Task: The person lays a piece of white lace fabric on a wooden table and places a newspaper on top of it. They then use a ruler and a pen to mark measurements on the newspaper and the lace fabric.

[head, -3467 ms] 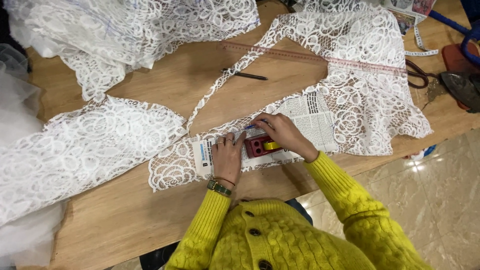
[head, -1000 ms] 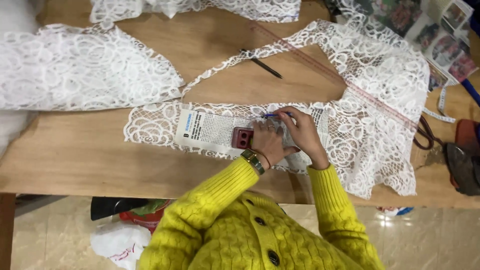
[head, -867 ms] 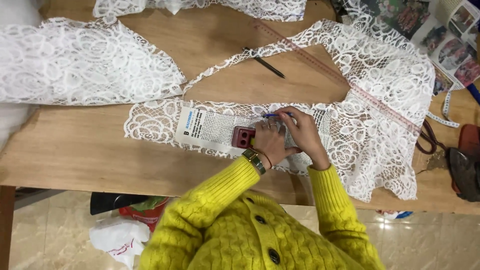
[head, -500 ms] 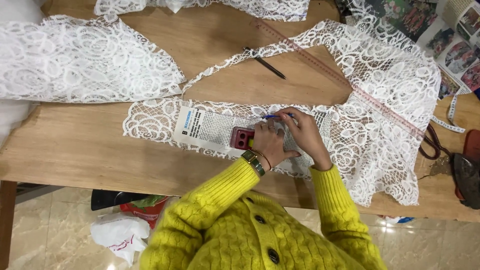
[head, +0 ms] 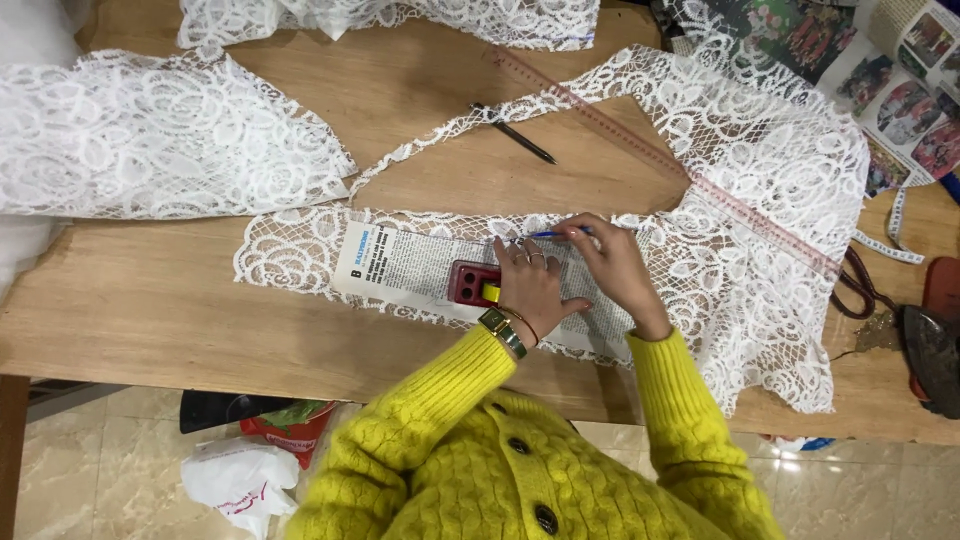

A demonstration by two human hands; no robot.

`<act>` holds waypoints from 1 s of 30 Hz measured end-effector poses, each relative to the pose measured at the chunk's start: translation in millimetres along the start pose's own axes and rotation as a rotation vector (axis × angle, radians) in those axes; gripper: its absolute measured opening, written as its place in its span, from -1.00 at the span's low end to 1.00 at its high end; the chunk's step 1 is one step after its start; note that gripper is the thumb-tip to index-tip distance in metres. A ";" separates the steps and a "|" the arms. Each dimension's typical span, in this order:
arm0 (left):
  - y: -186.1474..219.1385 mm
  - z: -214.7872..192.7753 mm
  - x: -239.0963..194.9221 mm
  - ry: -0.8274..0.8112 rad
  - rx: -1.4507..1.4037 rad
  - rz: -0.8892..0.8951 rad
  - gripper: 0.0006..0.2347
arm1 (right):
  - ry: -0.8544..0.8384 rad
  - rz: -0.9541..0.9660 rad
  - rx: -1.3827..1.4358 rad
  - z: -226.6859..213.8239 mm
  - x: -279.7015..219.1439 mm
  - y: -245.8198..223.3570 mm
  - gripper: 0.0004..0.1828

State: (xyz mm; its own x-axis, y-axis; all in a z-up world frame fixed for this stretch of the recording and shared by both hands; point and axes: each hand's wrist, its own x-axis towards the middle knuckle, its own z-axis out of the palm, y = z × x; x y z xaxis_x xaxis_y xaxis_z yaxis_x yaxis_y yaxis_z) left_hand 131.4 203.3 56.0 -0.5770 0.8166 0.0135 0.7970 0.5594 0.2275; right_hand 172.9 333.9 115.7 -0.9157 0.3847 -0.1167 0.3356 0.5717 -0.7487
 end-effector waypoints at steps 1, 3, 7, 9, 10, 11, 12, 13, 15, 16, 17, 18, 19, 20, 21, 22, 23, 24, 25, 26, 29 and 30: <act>2.7 8.1 1.9 0.017 0.013 -0.014 -0.23 | -0.016 -0.011 0.000 2.0 1.4 -2.4 -0.80; 5.8 18.0 2.6 0.030 0.025 -0.030 -0.23 | -0.035 -0.021 0.002 4.9 2.8 -6.3 -0.79; 3.7 15.3 1.7 -0.034 -0.024 -0.043 -0.22 | -0.076 -0.043 0.009 0.7 3.7 -6.2 -0.80; 3.9 10.3 1.7 -0.044 -0.032 -0.047 -0.21 | -0.083 -0.050 -0.005 -6.3 4.6 6.0 -0.80; 4.7 8.3 1.5 -0.055 -0.017 -0.046 -0.21 | -0.062 -0.043 -0.052 -9.9 5.9 16.1 -0.80; 5.5 6.4 1.3 -0.067 -0.001 -0.045 -0.20 | -0.042 -0.035 -0.099 -13.5 7.2 26.3 -0.81; 6.2 5.8 2.1 -0.065 -0.001 -0.049 -0.20 | -0.044 -0.038 -0.100 -18.8 7.3 21.9 -0.81; 7.0 5.5 3.0 -0.090 0.012 -0.050 -0.21 | -0.031 -0.013 -0.077 -24.0 7.3 17.7 -0.81; 13.1 6.8 4.8 -0.118 0.020 -0.054 -0.21 | -0.023 0.016 -0.056 -27.9 6.3 16.4 -0.81; 16.7 7.8 6.8 -0.141 0.045 -0.057 -0.21 | -0.030 -0.006 -0.047 -26.1 7.0 18.6 -0.81; 20.4 8.7 8.9 -0.165 0.069 -0.059 -0.21 | -0.037 -0.028 -0.037 -24.5 7.6 20.7 -0.81; 23.4 6.3 9.2 -0.165 0.070 -0.062 -0.21 | -0.039 -0.030 -0.036 -21.6 8.4 20.5 -0.81; 26.4 3.7 9.5 -0.179 0.051 -0.044 -0.25 | -0.060 -0.046 -0.029 -18.8 9.3 20.1 -0.80; 29.4 1.1 10.2 -0.193 0.033 -0.026 -0.29 | -0.081 -0.062 -0.022 -16.2 10.4 19.8 -0.80; 30.7 1.9 10.8 -0.192 0.034 -0.028 -0.29 | -0.082 -0.064 -0.021 -14.8 11.5 21.2 -0.80; 31.9 2.7 11.0 -0.197 0.037 -0.034 -0.28 | -0.090 -0.070 -0.032 -13.0 12.5 22.6 -0.80; 32.9 3.5 11.2 -0.203 0.041 -0.039 -0.27 | -0.097 -0.075 -0.043 -11.1 13.5 23.9 -0.81; 32.6 6.9 11.4 -0.204 0.041 -0.042 -0.27 | -0.099 -0.077 -0.041 -14.3 13.5 22.9 -0.81; 32.0 10.1 11.6 -0.194 0.037 -0.037 -0.25 | -0.099 -0.069 -0.060 -17.4 13.5 21.7 -0.81; 31.4 13.3 12.2 -0.182 0.033 -0.032 -0.22 | -0.099 -0.062 -0.079 -20.8 14.0 20.4 -0.81; 32.4 8.4 12.3 -0.216 0.024 -0.037 -0.23 | -0.048 -0.014 -0.112 -29.0 16.6 47.6 -0.81; 33.3 9.8 12.4 -0.215 0.025 -0.038 -0.23 | -0.048 -0.015 -0.112 -32.6 15.9 43.8 -0.81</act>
State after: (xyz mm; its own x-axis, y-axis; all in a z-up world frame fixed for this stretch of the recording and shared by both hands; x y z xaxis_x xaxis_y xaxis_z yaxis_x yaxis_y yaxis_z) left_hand 152.5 233.4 54.2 -0.5578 0.8047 -0.2033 0.7809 0.5918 0.1997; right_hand 180.2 388.7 102.4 -0.9296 0.3415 -0.1389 0.3415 0.6556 -0.6735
